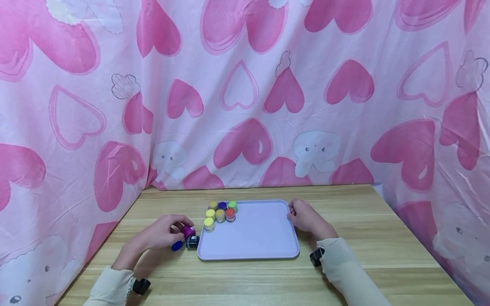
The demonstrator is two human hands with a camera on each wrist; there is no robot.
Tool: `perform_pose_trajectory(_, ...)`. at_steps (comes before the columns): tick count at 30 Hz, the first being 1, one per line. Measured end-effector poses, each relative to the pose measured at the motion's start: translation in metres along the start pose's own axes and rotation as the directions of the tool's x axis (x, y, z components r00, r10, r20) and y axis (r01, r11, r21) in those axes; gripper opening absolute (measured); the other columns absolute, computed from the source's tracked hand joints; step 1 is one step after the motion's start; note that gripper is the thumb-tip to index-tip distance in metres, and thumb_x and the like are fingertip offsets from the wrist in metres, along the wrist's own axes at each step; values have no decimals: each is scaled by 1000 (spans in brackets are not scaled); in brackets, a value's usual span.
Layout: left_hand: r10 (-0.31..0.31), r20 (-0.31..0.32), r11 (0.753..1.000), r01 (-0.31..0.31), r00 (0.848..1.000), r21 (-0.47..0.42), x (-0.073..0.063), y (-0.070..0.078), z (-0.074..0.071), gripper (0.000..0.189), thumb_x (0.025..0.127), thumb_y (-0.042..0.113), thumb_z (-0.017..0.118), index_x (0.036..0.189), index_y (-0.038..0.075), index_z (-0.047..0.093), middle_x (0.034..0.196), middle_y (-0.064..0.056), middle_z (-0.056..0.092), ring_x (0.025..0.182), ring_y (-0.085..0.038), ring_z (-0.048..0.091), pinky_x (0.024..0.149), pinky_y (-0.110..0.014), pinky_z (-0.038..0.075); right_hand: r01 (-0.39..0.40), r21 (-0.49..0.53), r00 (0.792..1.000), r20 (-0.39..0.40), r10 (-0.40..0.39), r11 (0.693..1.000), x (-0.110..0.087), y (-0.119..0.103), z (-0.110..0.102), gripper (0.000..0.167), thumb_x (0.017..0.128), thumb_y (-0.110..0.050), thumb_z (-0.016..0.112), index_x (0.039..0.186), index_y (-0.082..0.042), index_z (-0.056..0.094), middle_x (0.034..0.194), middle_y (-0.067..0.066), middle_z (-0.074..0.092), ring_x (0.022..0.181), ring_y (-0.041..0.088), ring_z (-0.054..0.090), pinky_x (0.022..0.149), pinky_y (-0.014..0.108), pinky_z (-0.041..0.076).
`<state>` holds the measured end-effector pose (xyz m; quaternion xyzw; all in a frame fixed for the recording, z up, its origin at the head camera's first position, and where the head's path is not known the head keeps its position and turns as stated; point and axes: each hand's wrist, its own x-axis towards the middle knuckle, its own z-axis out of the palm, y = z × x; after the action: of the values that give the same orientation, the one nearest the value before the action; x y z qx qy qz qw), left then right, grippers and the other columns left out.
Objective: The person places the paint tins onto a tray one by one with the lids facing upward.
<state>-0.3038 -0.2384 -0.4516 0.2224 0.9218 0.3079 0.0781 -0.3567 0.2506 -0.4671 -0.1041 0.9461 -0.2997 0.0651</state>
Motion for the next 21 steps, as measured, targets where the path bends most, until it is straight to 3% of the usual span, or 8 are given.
perform_pose_trajectory(10, -50, 24, 999, 50, 998, 6, 2, 6, 2, 32, 95, 6, 74, 127, 14, 74, 112, 0, 74, 101, -17, 68, 92, -41, 65, -23, -5, 1000, -2, 23, 1000, 1, 0, 1, 35, 105, -10, 69, 137, 3, 61, 116, 13, 71, 97, 22, 64, 95, 43, 65)
perform_pose_trajectory(21, -50, -11, 998, 51, 999, 39, 5, 5, 1, 30, 94, 8, 80, 123, 17, 76, 112, 0, 74, 99, -16, 69, 86, -36, 66, -6, -22, 1000, 1, 6, 1000, 3, 2, 2, 36, 105, -9, 69, 137, 4, 62, 116, 14, 72, 98, 22, 66, 96, 46, 65)
